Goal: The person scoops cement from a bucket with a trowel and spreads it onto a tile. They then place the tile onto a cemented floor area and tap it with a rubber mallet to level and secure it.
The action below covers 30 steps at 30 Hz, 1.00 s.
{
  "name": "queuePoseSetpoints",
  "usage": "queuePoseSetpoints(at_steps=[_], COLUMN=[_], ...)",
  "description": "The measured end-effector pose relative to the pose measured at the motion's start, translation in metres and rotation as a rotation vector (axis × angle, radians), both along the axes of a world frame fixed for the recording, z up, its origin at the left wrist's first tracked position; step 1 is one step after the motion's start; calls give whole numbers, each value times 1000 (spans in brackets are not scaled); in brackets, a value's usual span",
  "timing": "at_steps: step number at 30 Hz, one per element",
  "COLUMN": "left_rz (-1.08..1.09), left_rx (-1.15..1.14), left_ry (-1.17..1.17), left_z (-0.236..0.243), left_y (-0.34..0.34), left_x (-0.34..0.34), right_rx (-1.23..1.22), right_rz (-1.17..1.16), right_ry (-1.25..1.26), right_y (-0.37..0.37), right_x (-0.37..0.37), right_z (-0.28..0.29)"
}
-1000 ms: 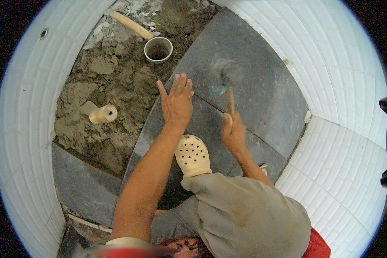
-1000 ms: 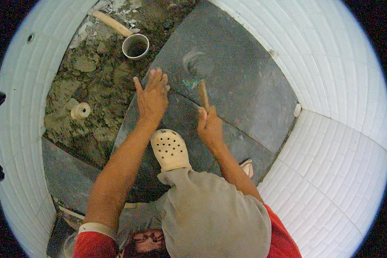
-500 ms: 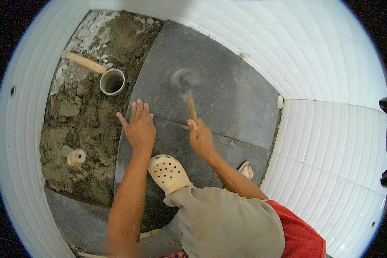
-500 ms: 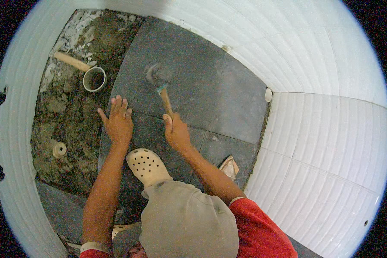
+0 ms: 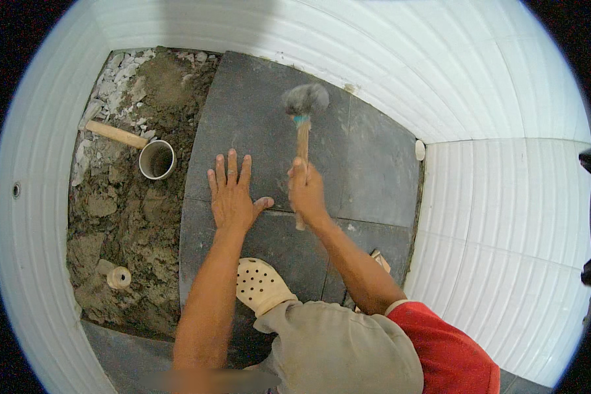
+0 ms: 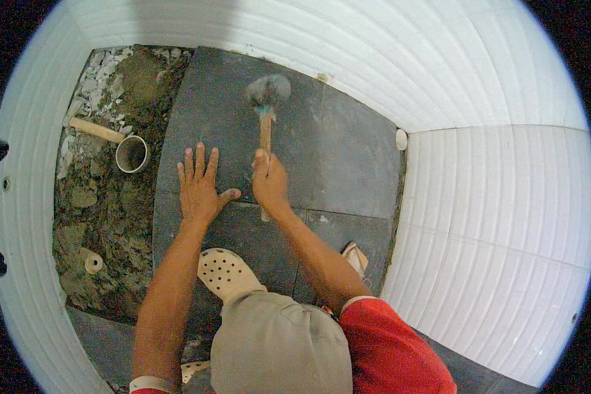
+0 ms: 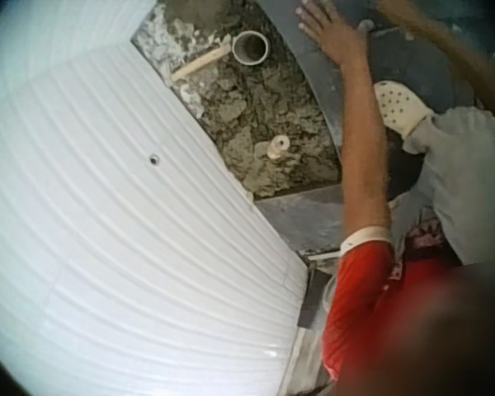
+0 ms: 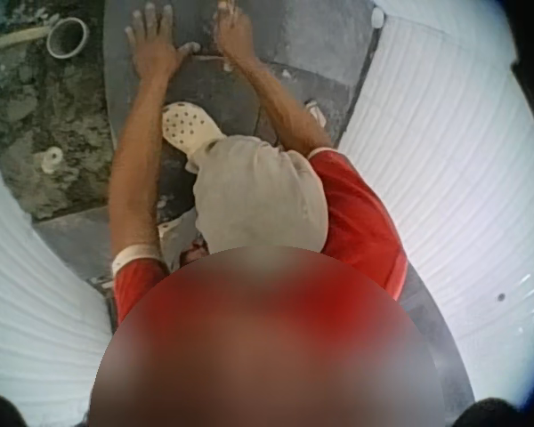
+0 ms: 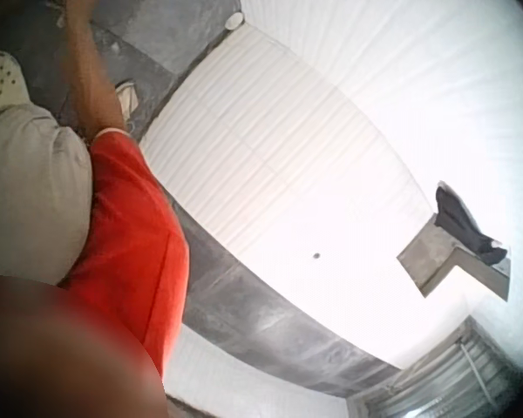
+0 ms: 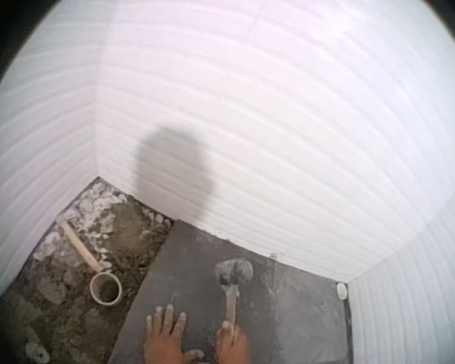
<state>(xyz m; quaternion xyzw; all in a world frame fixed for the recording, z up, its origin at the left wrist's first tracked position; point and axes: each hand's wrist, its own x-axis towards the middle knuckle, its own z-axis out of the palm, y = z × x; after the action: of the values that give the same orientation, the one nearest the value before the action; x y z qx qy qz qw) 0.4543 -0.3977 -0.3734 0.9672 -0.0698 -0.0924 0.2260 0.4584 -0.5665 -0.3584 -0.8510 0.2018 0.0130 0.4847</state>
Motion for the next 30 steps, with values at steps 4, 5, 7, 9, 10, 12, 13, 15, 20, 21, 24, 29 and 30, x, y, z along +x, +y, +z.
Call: queuePoseSetpoints(at_steps=[4,5,7,9,10,12,13,15,20,21,24,29,30], left_rz=[30,31,37,30,38,55,68,67,52,49,53,161,181], left_rx=[-20,1,-14,-8,-4,-3,-22,5,2,-4,-32,-121,-95], left_ry=[-6,16,11,26,35,50,32,16,27,13,-73,-175,-134], left_z=[-2,-1,0,2,3,5,6,7,5,3,-5,-14,-16], left_y=[0,-1,-1,-2,-2,-2,-2,-2,-1,-2,-1,6,8], left_x=[-2,-2,-1,-1,-1,-1,-1,-1,-6,-6,-4,-25,-35], right_rx=[-60,-82,-134,-206,-173,-144,-136,-151,-195,-199,-352,-251,-225], right_rz=[-24,-34,-16,-9,14,-65,-4,66,69,60,235,253,252], right_ry=[-211,-170,-104,-42,-87,-174,-120,-65,-23,-93,-194,-151,-202], right_y=[-6,-6,-5,-5,-4,-4,-4,-4,-9,-11,-15,-37,-39], right_x=[13,14,15,16,15,13,12,8,-7,-9,-9,-4,-7], right_z=[0,0,2,5,7,10,12,13,2,-2,-6,25,31])
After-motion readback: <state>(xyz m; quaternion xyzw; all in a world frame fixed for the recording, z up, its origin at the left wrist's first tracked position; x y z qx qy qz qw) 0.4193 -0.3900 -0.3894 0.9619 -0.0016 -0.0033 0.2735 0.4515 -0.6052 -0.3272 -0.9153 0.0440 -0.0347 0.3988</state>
